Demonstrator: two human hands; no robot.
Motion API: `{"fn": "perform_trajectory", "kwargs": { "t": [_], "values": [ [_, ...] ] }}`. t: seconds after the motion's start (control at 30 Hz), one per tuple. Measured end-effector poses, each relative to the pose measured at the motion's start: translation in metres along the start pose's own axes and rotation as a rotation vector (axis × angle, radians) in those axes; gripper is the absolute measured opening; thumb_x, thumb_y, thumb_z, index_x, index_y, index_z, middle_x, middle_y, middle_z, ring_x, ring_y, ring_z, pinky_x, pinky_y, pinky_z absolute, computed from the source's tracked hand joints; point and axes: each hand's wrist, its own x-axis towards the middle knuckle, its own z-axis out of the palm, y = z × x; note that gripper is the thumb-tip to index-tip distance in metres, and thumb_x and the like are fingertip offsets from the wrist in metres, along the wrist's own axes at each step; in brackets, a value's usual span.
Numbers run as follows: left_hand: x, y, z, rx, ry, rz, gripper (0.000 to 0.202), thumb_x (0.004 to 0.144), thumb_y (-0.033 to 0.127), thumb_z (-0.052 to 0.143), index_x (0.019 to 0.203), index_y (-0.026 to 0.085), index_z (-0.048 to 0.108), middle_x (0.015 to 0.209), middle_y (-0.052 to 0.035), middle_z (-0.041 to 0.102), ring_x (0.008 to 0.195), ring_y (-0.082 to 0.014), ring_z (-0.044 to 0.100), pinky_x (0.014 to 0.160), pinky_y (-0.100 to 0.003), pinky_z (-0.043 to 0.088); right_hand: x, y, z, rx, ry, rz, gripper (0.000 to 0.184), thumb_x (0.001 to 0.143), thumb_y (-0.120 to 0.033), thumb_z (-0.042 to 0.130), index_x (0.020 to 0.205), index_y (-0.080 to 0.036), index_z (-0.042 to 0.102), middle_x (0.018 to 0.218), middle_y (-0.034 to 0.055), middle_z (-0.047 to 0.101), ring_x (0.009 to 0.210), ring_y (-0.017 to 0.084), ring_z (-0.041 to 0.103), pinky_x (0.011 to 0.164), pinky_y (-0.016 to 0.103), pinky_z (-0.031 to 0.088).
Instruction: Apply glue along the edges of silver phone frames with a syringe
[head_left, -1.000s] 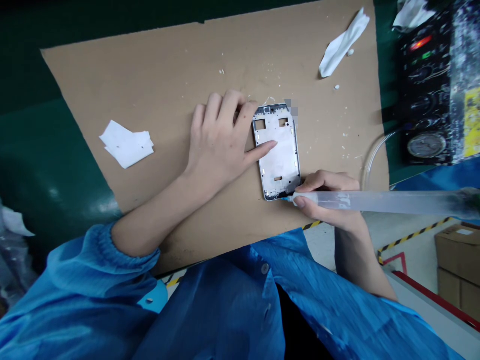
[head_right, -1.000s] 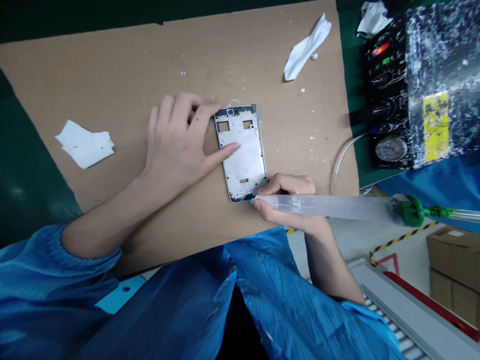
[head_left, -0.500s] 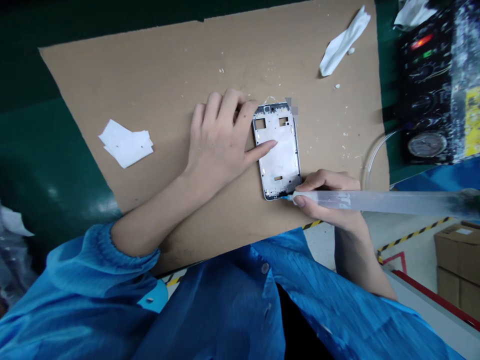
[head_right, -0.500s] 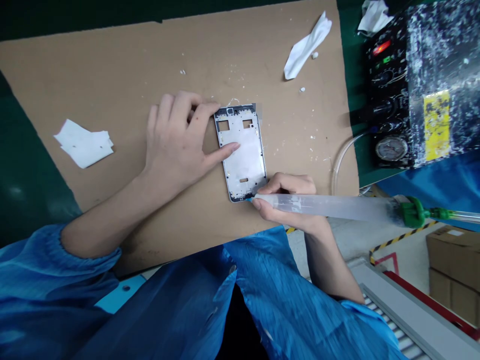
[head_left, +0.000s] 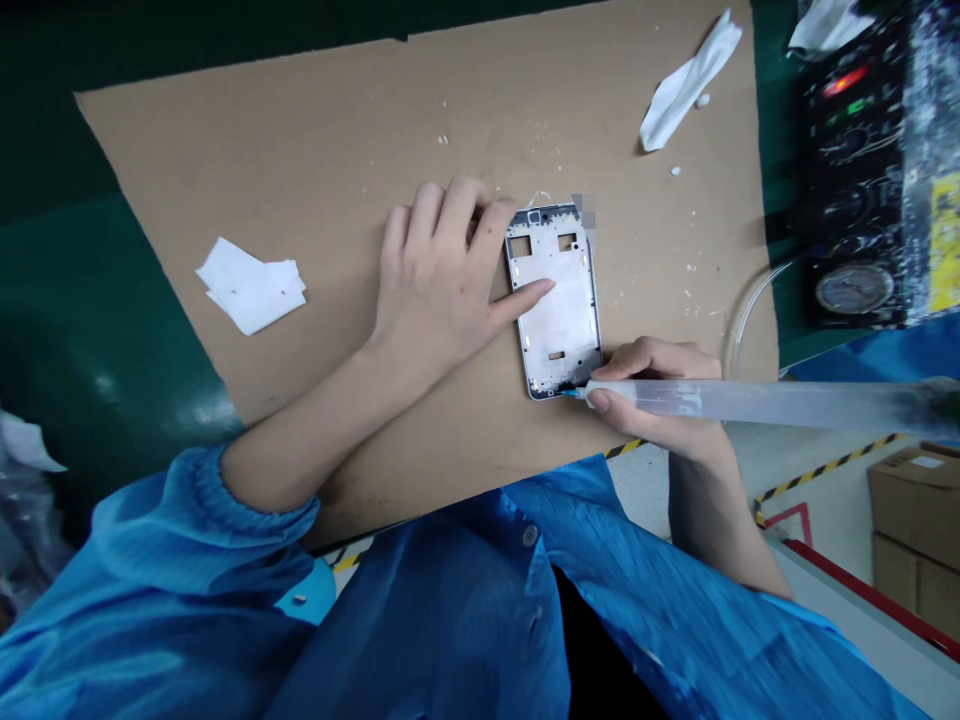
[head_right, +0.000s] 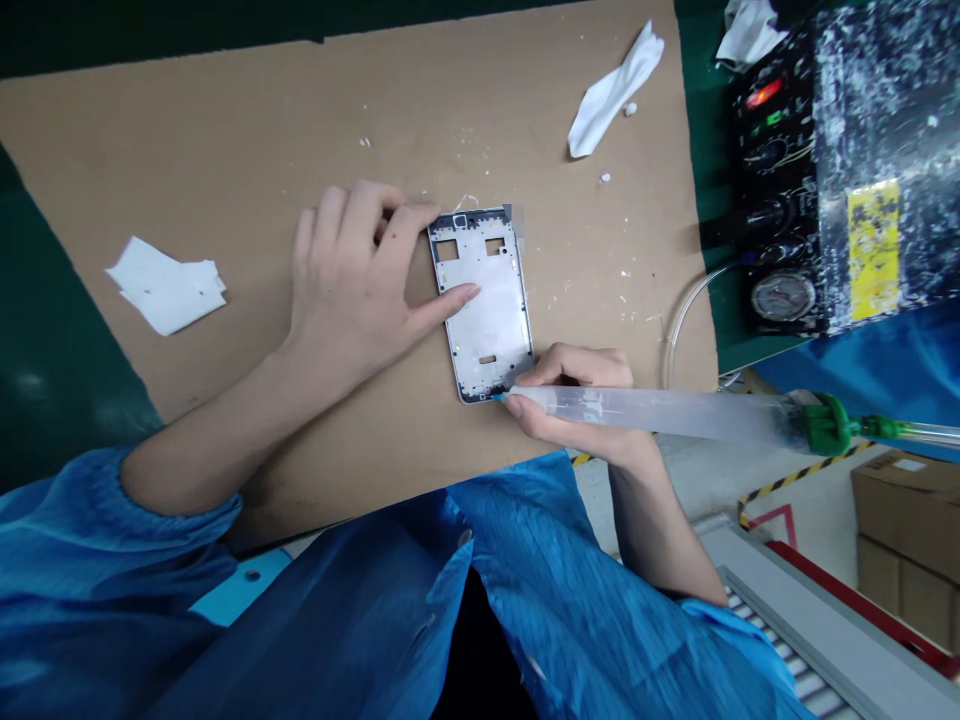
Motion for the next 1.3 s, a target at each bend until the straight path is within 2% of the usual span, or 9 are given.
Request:
{"fn": "perform_trajectory", "kwargs": {
  "t": [0.23, 0.5, 0.7, 0.83, 0.9, 1.0, 1.13, 1.2, 1.3],
  "values": [
    [0.0, -0.001, 0.001, -0.042, 0.001, -0.009, 0.074, 0.112, 0.082, 0.054, 0.166, 0.032, 0.06, 0.162, -0.0181, 0.064, 0.146, -0.0484, 0.06, 0.124, -0.067, 0.046, -0.002, 0.0, 0.003, 0.01, 0.044, 0.029, 0.028, 0.093, -0.046, 0.098, 0.081, -0.027, 0.082, 0.073, 0.0016, 0.081, 0.055, 0.018, 0.068, 0.049, 0.033, 0.051],
    [-0.001, -0.001, 0.003, -0.033, 0.006, -0.004, 0.076, 0.114, 0.084, 0.048, 0.166, 0.029, 0.06, 0.163, -0.0205, 0.063, 0.147, -0.0485, 0.06, 0.123, -0.067, 0.045, -0.002, 0.013, -0.001, 0.2, 0.141, 0.055, 0.034, 0.09, -0.057, 0.102, 0.085, -0.029, 0.083, 0.077, 0.0013, 0.081, 0.058, 0.019, 0.07, 0.052, 0.034, 0.054],
    [-0.002, -0.001, 0.003, 0.015, 0.054, 0.013, 0.072, 0.119, 0.076, 0.045, 0.165, 0.023, 0.059, 0.159, -0.0214, 0.068, 0.144, -0.0432, 0.065, 0.122, -0.059, 0.049, 0.012, 0.024, 0.002, 0.504, 0.328, 0.029, 0.046, 0.086, -0.066, 0.1, 0.08, -0.03, 0.071, 0.059, -0.0068, 0.061, 0.04, 0.011, 0.04, 0.038, 0.029, 0.031],
    [-0.003, -0.005, -0.003, 0.008, 0.111, 0.08, 0.06, 0.121, 0.058, 0.051, 0.167, 0.019, 0.058, 0.157, -0.0208, 0.07, 0.135, -0.0385, 0.07, 0.115, -0.053, 0.058, 0.017, 0.025, 0.007, 0.611, 0.431, -0.001, 0.043, 0.088, -0.06, 0.097, 0.081, -0.028, 0.069, 0.056, -0.0092, 0.056, 0.039, 0.009, 0.035, 0.036, 0.023, 0.024],
    [-0.004, -0.005, -0.013, 0.031, 0.071, 0.203, 0.049, 0.119, 0.032, 0.052, 0.166, 0.021, 0.06, 0.161, -0.0195, 0.071, 0.138, -0.0357, 0.072, 0.115, -0.051, 0.061, 0.017, 0.026, 0.012, 0.638, 0.494, -0.001, 0.042, 0.088, -0.059, 0.096, 0.082, -0.028, 0.069, 0.055, -0.0099, 0.054, 0.039, 0.009, 0.037, 0.038, 0.022, 0.027],
    [-0.007, 0.003, -0.031, 0.183, -0.097, 0.469, 0.074, 0.104, 0.0, 0.051, 0.171, 0.029, 0.06, 0.185, -0.0156, 0.055, 0.166, -0.0339, 0.059, 0.129, -0.053, 0.056, 0.02, 0.03, 0.017, 0.689, 0.667, -0.002, 0.043, 0.086, -0.059, 0.096, 0.08, -0.027, 0.068, 0.057, -0.0092, 0.058, 0.041, 0.009, 0.042, 0.04, 0.021, 0.033],
    [-0.009, 0.029, -0.042, 0.454, -0.321, 0.627, 0.097, 0.095, -0.003, 0.065, 0.184, 0.032, 0.047, 0.2, -0.0135, 0.03, 0.185, -0.0384, 0.034, 0.145, -0.062, 0.044, 0.026, 0.035, 0.017, 0.751, 0.855, -0.026, 0.051, 0.088, -0.058, 0.094, 0.076, -0.027, 0.056, 0.06, -0.0098, 0.057, 0.042, 0.008, 0.041, 0.041, 0.019, 0.031],
    [-0.005, 0.043, -0.042, 0.558, -0.377, 0.661, 0.085, 0.1, 0.001, 0.066, 0.179, 0.03, 0.055, 0.198, -0.0132, 0.036, 0.185, -0.0371, 0.033, 0.148, -0.063, 0.04, 0.027, 0.035, 0.016, 0.768, 0.864, -0.056, 0.054, 0.093, -0.06, 0.092, 0.076, -0.026, 0.054, 0.062, -0.0094, 0.055, 0.046, 0.009, 0.045, 0.044, 0.02, 0.039],
    [0.012, 0.054, -0.051, 0.611, -0.399, 0.7, 0.054, 0.109, 0.004, 0.061, 0.156, 0.025, 0.073, 0.189, -0.0135, 0.053, 0.183, -0.0318, 0.039, 0.152, -0.057, 0.034, 0.027, 0.031, 0.018, 0.779, 0.844, -0.072, 0.037, 0.107, -0.058, 0.085, 0.099, -0.024, 0.073, 0.094, -0.0004, 0.076, 0.075, 0.016, 0.072, 0.069, 0.029, 0.065]
  ]
}}
